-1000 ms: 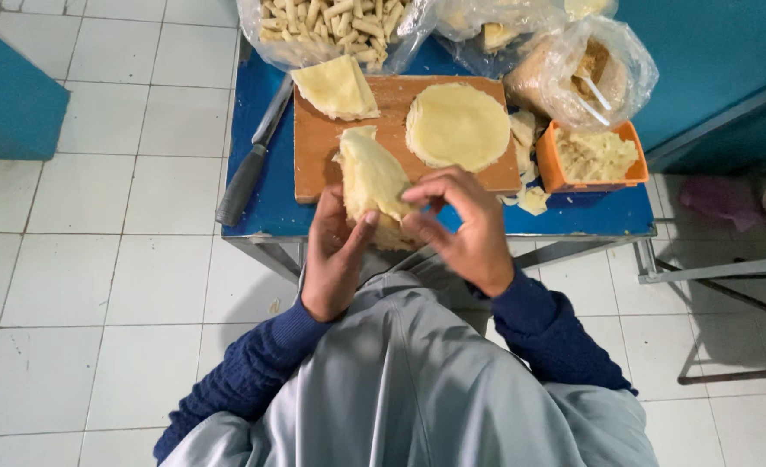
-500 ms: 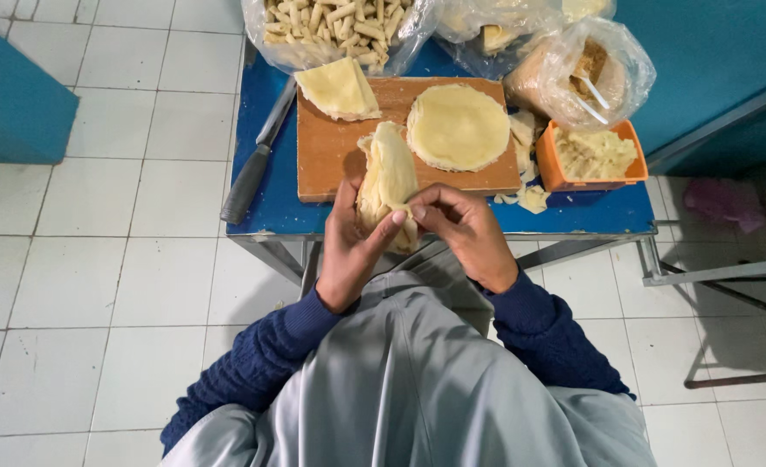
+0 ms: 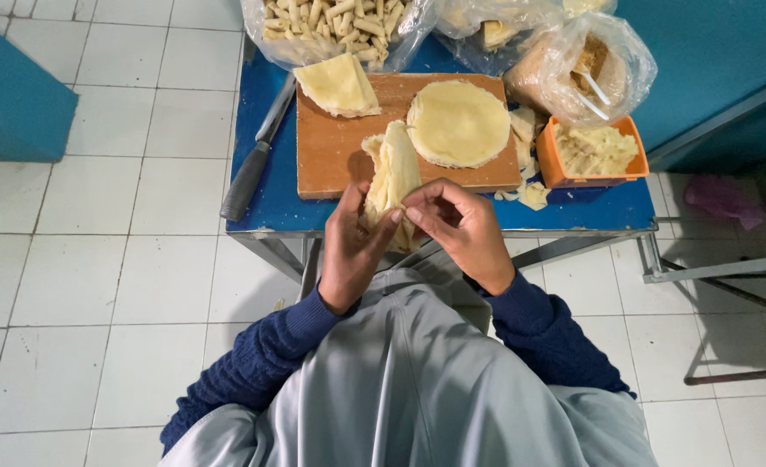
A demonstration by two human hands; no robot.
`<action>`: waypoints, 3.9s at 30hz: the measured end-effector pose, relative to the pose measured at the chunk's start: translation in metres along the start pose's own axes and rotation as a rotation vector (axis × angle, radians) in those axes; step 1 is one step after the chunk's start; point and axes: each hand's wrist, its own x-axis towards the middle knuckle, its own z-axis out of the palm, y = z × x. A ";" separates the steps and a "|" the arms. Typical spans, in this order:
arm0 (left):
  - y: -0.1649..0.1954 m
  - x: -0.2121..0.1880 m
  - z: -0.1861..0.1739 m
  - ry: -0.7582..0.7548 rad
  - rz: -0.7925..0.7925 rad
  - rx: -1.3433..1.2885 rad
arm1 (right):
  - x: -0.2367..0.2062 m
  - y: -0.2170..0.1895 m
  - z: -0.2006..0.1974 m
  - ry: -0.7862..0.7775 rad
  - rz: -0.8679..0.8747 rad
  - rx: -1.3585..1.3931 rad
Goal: The person sits at a small blue table and stretches and thins round dough pieces by hand, pulling each disc outward and folding it over, then sets it on the cutting board with the others. Bags of dough pieces, a knife, and an orange container of dough scraps sit on the table.
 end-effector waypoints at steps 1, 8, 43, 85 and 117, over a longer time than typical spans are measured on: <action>0.000 0.000 0.000 -0.002 0.011 0.034 | 0.001 -0.001 0.000 0.009 -0.039 -0.083; -0.008 -0.004 -0.002 -0.036 -0.034 -0.125 | 0.003 0.012 -0.008 -0.030 0.109 0.268; 0.008 -0.003 -0.002 -0.034 0.309 0.404 | 0.003 0.005 0.023 0.335 -0.423 -0.547; 0.006 -0.001 -0.019 0.090 0.231 0.411 | 0.015 0.049 0.010 0.176 0.131 0.939; -0.028 0.026 -0.034 0.226 -0.129 -0.822 | -0.034 0.093 -0.054 0.217 0.187 1.072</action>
